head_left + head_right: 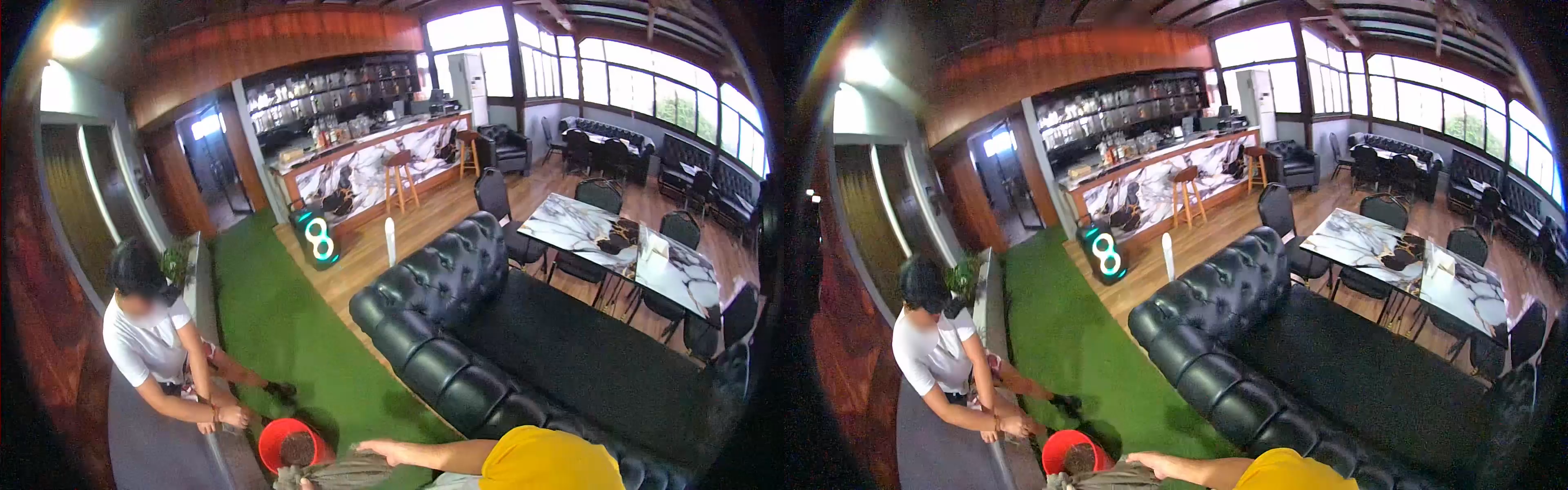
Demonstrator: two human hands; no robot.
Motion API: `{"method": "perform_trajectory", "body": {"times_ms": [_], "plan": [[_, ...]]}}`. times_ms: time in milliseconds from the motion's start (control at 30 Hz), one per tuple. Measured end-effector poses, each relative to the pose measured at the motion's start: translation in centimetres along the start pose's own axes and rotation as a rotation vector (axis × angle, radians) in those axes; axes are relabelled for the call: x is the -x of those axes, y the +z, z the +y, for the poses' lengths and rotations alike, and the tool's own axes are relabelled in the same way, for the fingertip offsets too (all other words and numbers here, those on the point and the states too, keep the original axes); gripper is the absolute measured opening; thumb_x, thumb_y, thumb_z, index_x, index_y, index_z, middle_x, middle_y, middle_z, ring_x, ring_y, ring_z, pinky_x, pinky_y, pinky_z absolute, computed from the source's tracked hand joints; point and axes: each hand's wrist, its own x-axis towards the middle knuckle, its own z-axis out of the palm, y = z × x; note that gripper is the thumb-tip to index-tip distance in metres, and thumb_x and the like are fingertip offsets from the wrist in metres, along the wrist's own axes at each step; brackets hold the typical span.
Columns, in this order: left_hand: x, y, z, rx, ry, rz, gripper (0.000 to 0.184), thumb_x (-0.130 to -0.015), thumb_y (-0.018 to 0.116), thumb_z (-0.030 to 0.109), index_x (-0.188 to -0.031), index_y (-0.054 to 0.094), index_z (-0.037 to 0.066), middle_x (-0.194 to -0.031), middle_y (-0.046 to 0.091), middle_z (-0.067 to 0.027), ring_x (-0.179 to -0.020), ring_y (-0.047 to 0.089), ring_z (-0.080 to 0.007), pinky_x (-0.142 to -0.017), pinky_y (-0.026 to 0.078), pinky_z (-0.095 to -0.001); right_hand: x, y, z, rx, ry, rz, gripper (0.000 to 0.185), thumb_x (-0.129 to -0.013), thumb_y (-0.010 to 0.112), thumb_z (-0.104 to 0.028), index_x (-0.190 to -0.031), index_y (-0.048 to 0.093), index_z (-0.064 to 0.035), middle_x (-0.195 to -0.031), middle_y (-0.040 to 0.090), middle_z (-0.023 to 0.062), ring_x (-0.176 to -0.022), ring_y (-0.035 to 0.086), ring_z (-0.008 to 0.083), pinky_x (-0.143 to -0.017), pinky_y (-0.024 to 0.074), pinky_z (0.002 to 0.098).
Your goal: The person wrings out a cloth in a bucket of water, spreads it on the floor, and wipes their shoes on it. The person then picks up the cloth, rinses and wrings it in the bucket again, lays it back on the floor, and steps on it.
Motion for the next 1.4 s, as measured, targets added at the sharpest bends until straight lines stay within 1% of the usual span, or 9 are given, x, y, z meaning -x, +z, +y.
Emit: {"method": "perform_trajectory", "body": {"times_ms": [33, 67, 100, 133, 200, 300, 767, 1200, 1400], "plan": [[-0.2, 0.5, -1.2, 0.016, -0.070, 0.033, 0.040, -0.082, 0.064, 0.003, -0.118, 0.049, -0.009, -0.117, 0.055, -0.0247, -0.102, 0.057, -0.0329, -0.084, 0.050, -0.0396, 1.4, 0.6, -1.1, 0.018, -0.008, -0.047, 0.048, -0.085, 0.055, -0.043, -0.115, 0.057, -0.0053, -0.118, 0.058, 0.0084, -0.106, 0.055, 0.0214, -0.092, 0.0438, 0.0396], [-0.3, 2.2, -1.9, 0.090, 0.050, 0.088, 0.028, -0.083, 0.062, 0.009, -0.107, 0.056, -0.005, -0.106, 0.060, -0.0211, -0.094, 0.059, -0.0307, -0.075, 0.050, -0.0396, -0.5, -2.9, -1.1, 0.458, -0.474, -0.398, 0.062, -0.083, 0.056, -0.050, -0.124, 0.047, -0.0043, -0.129, 0.044, 0.0075, -0.117, 0.041, 0.0203, -0.100, 0.0323, 0.0383], [-0.7, 3.8, -1.9, 0.159, -0.054, 0.031, 0.041, -0.078, 0.063, 0.001, -0.115, 0.047, -0.004, -0.111, 0.058, -0.0175, -0.099, 0.057, -0.0274, -0.083, 0.048, -0.0388, -1.1, -5.3, -1.6, 0.695, -1.053, -0.598, 0.078, -0.080, 0.057, -0.056, -0.134, 0.037, -0.0033, -0.141, 0.030, 0.0067, -0.129, 0.028, 0.0191, -0.109, 0.0208, 0.0371], [-1.2, 4.8, -2.0, 0.220, -0.159, 0.005, 0.057, -0.073, 0.064, -0.006, -0.124, 0.038, -0.002, -0.116, 0.055, -0.0139, -0.105, 0.055, -0.0241, -0.091, 0.045, -0.0381, -3.1, -6.7, -2.4, 0.667, -1.004, -0.582, 0.065, -0.080, 0.058, -0.048, -0.126, 0.043, -0.0045, -0.130, 0.038, 0.0073, -0.120, 0.036, 0.0204, -0.103, 0.0274, 0.0382], [-1.8, 6.3, -4.0, 0.208, -0.195, 0.058, 0.058, -0.076, 0.062, -0.006, -0.127, 0.034, 0.000, -0.118, 0.054, -0.0139, -0.105, 0.055, -0.0245, -0.089, 0.046, -0.0343, -2.2, -3.6, -6.7, 0.099, -0.188, -0.214, 0.040, -0.079, 0.060, -0.033, -0.109, 0.055, -0.0070, -0.109, 0.055, 0.0085, -0.103, 0.052, 0.0229, -0.090, 0.0407, 0.0403], [-2.3, 8.4, -5.3, 0.227, -0.213, 0.139, 0.052, -0.073, 0.068, -0.001, -0.121, 0.046, -0.003, -0.114, 0.058, -0.0121, -0.101, 0.057, -0.0211, -0.091, 0.044, -0.0321, -0.5, -2.7, -10.6, -0.139, 0.030, 0.003, 0.023, -0.080, 0.057, -0.019, -0.097, 0.062, -0.0047, -0.097, 0.065, 0.0122, -0.086, 0.063, 0.0273, -0.081, 0.0502, 0.0433], [-4.3, 8.1, -11.4, 0.269, -0.459, 0.394, 0.047, -0.072, 0.068, -0.002, -0.116, 0.051, -0.001, -0.109, 0.061, -0.0088, -0.101, 0.058, -0.0182, -0.093, 0.042, -0.0328, -6.5, -4.5, -13.0, 0.044, -0.160, 0.135, 0.017, -0.076, 0.063, -0.012, -0.091, 0.059, -0.0056, -0.091, 0.062, 0.0086, -0.084, 0.061, 0.0241, -0.075, 0.0512, 0.0420], [-21.9, -3.7, -25.4, 0.662, -0.987, 0.459, 0.049, -0.076, 0.071, 0.020, -0.118, 0.052, 0.004, -0.112, 0.059, -0.0110, -0.100, 0.058, -0.0270, -0.090, 0.045, -0.0458, -18.7, 15.0, -15.6, 0.469, -0.561, 0.196, 0.038, -0.073, 0.067, -0.006, -0.108, 0.055, 0.0004, -0.093, 0.060, 0.0069, -0.082, 0.058, 0.0170, -0.073, 0.0482, 0.0316], [-31.5, -6.8, -32.3, 0.895, -1.350, 0.209, 0.039, -0.082, 0.060, 0.029, -0.115, 0.056, 0.008, -0.117, 0.058, -0.0112, -0.110, 0.053, -0.0295, -0.096, 0.038, -0.0519, -24.4, 26.0, -19.0, 1.339, -0.961, 0.077, 0.032, -0.063, 0.070, -0.004, -0.093, 0.062, -0.0012, -0.102, 0.053, 0.0102, -0.092, 0.054, 0.0212, -0.081, 0.0432, 0.0313]]}}
